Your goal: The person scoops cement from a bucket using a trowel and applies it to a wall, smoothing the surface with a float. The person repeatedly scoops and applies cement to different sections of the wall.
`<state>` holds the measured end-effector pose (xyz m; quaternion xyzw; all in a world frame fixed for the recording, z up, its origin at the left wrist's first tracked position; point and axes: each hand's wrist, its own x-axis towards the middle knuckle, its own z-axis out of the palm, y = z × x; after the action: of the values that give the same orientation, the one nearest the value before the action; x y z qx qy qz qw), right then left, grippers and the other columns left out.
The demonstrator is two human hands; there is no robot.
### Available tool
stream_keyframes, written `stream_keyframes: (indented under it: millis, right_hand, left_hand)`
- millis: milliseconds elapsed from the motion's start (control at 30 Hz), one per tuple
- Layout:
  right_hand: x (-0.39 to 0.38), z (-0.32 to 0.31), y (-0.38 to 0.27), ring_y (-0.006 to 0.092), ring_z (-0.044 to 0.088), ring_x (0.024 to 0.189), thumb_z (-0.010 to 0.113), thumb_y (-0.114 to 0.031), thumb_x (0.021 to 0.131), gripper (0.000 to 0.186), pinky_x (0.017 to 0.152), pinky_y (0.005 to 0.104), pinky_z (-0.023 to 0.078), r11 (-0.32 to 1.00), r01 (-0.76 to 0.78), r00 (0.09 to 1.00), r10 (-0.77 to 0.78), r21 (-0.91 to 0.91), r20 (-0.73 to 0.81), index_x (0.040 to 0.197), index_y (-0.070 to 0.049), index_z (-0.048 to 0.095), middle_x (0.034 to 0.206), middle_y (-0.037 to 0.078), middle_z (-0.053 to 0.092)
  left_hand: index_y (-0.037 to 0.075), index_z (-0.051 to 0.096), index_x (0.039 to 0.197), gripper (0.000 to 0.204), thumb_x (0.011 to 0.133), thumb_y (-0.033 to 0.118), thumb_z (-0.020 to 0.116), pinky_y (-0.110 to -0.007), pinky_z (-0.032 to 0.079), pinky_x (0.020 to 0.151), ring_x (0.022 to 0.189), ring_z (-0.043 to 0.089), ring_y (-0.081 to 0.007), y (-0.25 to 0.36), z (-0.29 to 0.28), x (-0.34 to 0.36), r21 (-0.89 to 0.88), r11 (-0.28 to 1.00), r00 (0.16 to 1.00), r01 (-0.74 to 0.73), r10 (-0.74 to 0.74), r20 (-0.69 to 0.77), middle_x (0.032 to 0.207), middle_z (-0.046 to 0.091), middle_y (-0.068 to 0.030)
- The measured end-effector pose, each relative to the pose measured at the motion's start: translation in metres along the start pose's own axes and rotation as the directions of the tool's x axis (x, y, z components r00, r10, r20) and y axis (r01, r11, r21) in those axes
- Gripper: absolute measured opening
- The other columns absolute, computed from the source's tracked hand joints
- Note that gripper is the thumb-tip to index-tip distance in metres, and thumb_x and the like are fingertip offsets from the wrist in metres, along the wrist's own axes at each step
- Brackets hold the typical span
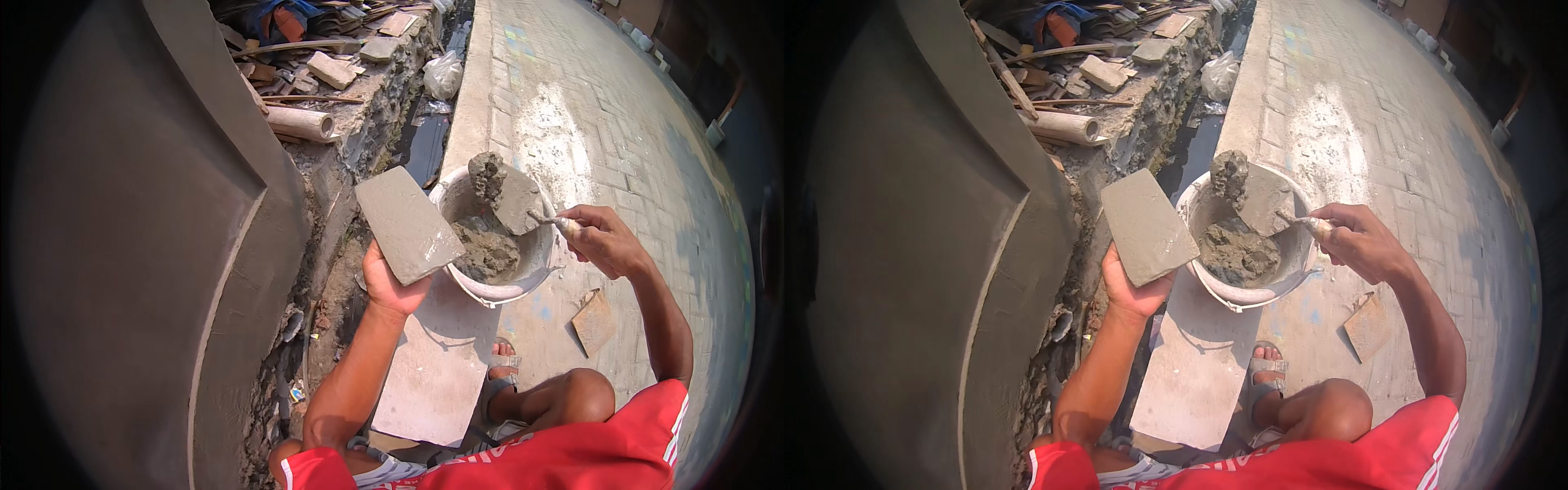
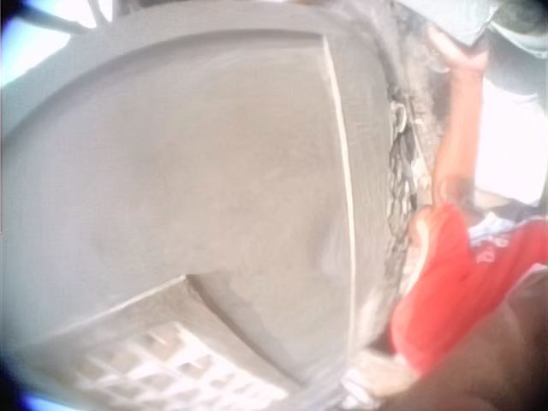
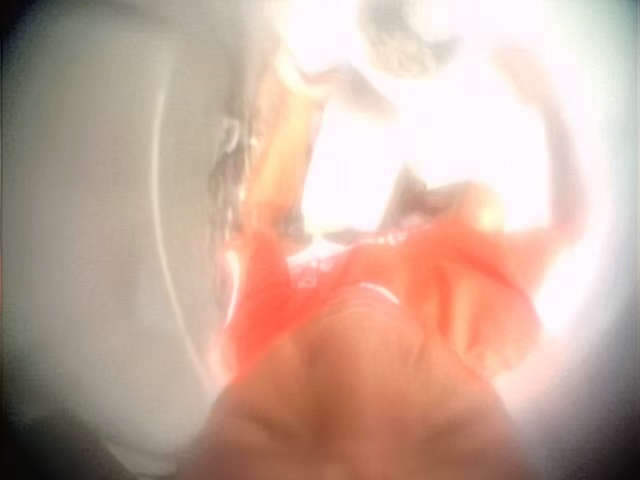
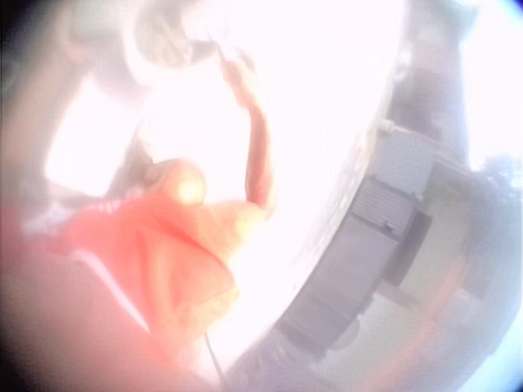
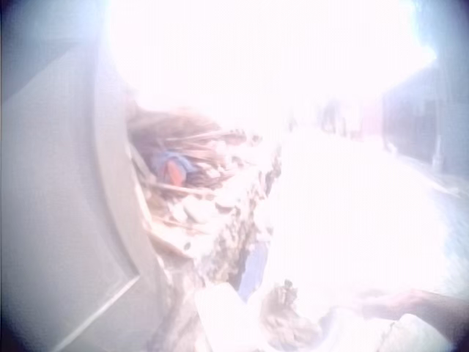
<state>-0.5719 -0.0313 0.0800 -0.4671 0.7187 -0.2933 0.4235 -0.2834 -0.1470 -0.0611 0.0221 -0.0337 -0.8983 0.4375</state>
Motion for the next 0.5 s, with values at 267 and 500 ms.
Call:
stream_keyframes:
  millis: [267, 500]
  right_hand:
    - [-0.013, 0.068, 0.023, 0.0115, 0.053, 0.095, 0.071, -0.007, 0.084, 0.045, 0.083, 0.0267, 0.045, 0.795, 0.599, 0.784, -0.556, 0.098, -0.277, 0.12, -0.002, 0.044, 0.105, 0.005, 0.052]
    - [0.006, 0.121, 0.038, 0.0302, 0.056, 0.084, 0.069, 0.006, 0.072, 0.049, 0.075, 0.0379, 0.046, 0.608, 0.738, 0.509, -0.787, -0.293, -0.349, 0.116, 0.0, 0.048, 0.099, 0.016, 0.054]
  left_hand:
    - [0.007, 0.056, 0.128, 0.045, 0.096, 0.033, 0.038, -0.048, 0.043, 0.103, 0.114, 0.059, -0.03, -0.041, 0.058, -0.033, -0.076, 0.97, 0.972, 0.23, -0.226, 0.065, 0.124, 0.062, -0.0116]
    - [0.01, 0.054, 0.132, 0.048, 0.097, 0.038, 0.037, -0.048, 0.041, 0.105, 0.12, 0.056, -0.0293, -0.04, 0.089, -0.068, -0.115, 0.943, 0.943, 0.311, -0.291, 0.161, 0.13, 0.059, -0.0094]
